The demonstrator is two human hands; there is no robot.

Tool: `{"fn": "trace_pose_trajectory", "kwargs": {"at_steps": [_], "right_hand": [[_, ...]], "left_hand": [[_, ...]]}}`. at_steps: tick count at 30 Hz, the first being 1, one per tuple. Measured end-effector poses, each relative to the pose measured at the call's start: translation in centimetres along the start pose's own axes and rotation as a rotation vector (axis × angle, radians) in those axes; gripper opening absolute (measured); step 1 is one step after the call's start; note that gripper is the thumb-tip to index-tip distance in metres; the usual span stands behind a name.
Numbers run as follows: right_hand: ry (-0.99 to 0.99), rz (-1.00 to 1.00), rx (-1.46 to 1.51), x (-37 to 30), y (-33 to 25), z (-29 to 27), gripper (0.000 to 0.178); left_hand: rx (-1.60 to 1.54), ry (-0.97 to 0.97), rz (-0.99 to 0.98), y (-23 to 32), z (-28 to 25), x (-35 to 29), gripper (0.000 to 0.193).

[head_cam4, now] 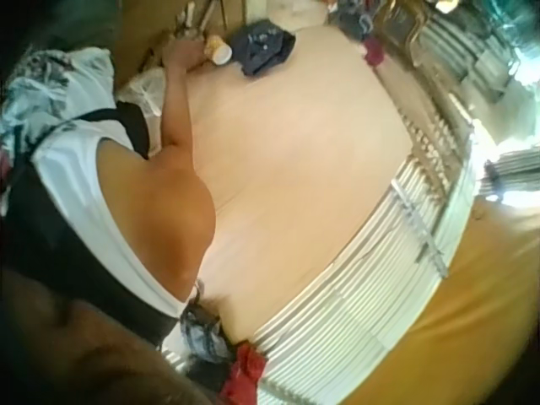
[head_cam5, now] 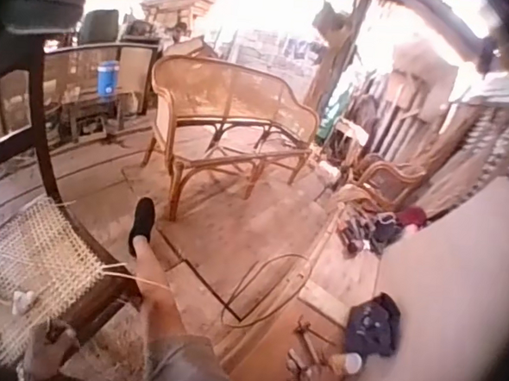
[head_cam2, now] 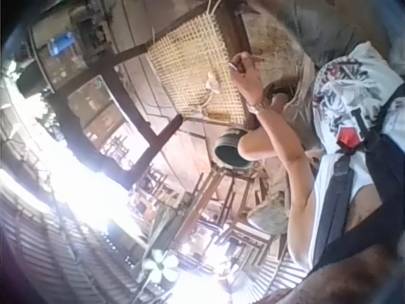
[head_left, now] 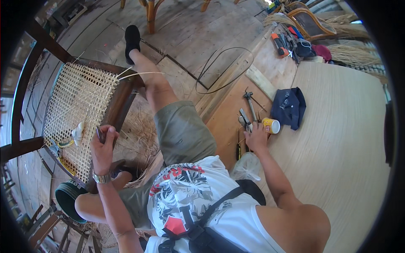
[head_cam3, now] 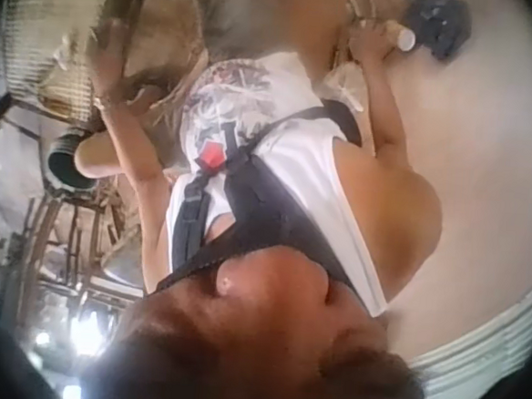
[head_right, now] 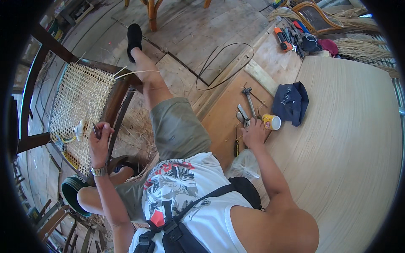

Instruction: Weaving a rattan seat into a wooden chair frame using cane strips and tools.

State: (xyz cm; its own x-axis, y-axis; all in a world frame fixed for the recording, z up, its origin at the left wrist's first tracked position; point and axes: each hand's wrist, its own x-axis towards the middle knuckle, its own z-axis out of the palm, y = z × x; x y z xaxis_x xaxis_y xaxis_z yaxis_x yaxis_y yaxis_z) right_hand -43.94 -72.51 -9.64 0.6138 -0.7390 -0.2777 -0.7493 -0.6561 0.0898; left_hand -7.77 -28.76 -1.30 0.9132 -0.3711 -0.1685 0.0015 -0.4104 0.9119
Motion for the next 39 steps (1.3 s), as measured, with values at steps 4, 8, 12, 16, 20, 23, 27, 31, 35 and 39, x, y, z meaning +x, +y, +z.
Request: {"fn": "trace_pose_trajectory", "kwargs": {"at_steps": [4, 8, 12, 16, 20, 23, 27, 31, 35, 39], "right_hand": [[-0.044, 0.057, 0.081, -3.4, -2.6, 0.4, 0.065], [0.08, 0.228, 0.223, -3.2, 2.0, 5.3, 0.063], [0.172, 0.263, 0.242, -3.2, 4.4, 4.3, 0.064], [0.213, 0.158, 0.207, -3.6, 3.4, 3.8, 0.062], [0.202, -0.23, 0.38, -4.5, -2.4, 1.2, 0.053], [-0.371, -0.448, 0.683, -6.1, -8.2, -0.7, 0.038], [-0.464, -0.416, 0.731, -6.8, -11.1, -0.1, 0.033], [-0.071, -0.402, 0.647, -2.2, -7.2, 3.8, 0.033], [-0.103, -0.395, 0.835, 2.7, -17.5, -6.4, 0.034], [0.131, -1.124, 0.866, 3.3, -37.9, -13.9, 0.045]], "left_hand": [[0.078, 0.037, 0.051, 2.3, -0.8, 3.3, 0.027], [0.042, 0.026, 0.039, 4.0, -0.1, 7.1, 0.029], [0.061, -0.022, 0.063, 5.6, 0.7, 9.7, 0.029], [0.011, -0.051, 0.08, 6.1, 2.4, 10.9, 0.03], [0.0, -0.062, 0.099, 7.1, 3.9, 10.5, 0.03], [0.062, -0.018, -0.046, 7.0, 2.0, 7.5, 0.028], [0.092, 0.17, -0.112, 4.8, -4.2, 0.5, 0.027], [-0.025, 0.403, -0.063, 5.5, -8.6, -6.6, 0.025], [-0.346, 0.781, -0.163, 1.7, -11.2, -12.3, 0.02], [-0.481, 0.93, -0.257, 0.3, -12.2, -18.7, 0.02]]}}
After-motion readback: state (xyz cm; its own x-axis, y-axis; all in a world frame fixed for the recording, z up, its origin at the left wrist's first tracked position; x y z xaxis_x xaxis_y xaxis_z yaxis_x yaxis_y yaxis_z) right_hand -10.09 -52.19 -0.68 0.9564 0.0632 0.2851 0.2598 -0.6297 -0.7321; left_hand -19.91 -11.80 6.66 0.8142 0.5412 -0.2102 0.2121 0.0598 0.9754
